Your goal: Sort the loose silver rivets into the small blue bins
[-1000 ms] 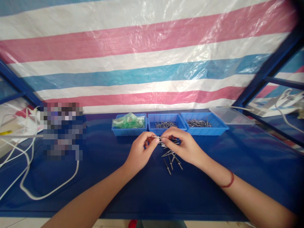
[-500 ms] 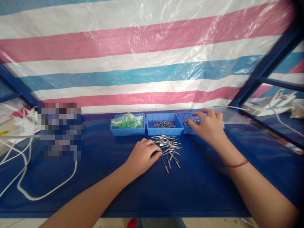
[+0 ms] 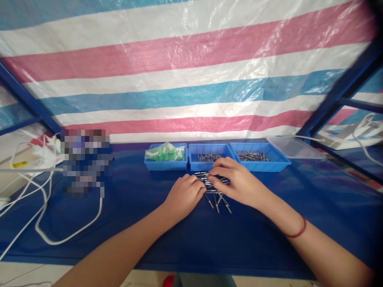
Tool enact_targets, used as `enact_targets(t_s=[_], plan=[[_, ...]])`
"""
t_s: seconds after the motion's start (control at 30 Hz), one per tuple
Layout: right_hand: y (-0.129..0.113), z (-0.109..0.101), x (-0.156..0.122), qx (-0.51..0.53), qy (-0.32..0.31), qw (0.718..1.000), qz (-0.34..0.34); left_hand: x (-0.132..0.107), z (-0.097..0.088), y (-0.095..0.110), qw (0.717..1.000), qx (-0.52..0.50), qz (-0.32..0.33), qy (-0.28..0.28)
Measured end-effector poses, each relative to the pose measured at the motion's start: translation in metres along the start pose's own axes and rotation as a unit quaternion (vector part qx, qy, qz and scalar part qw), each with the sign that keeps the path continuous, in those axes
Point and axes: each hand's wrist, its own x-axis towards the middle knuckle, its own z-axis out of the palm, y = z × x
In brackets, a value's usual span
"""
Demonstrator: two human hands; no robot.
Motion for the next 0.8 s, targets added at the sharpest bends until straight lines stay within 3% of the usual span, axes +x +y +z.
enact_targets(t_s=[0.13, 0.3, 0.43, 0.57, 0.8], plan=[[0.0, 0.009, -0.002, 0.005, -0.096, 0.995, 0.002, -0.002, 0.002, -0.002, 1.0, 0.013, -0.014, 0.014], [-0.001, 0.021, -0.002, 0.062, -0.079, 0.994, 0.029, -0.001, 0.0, -0.004, 0.988, -0.111, -0.053, 0.094], [-0.007, 0.022, 0.001, 0.151, -0.044, 0.984, 0.079, 0.001, 0.0, -0.004, 0.924, -0.346, -0.088, 0.137], [-0.009, 0.023, 0.001, 0.225, -0.028, 0.966, 0.126, 0.003, 0.004, -0.006, 0.849, -0.505, -0.107, 0.109], [-0.008, 0.025, 0.0, 0.278, -0.033, 0.944, 0.173, 0.006, -0.005, -0.006, 0.824, -0.53, -0.151, 0.127]])
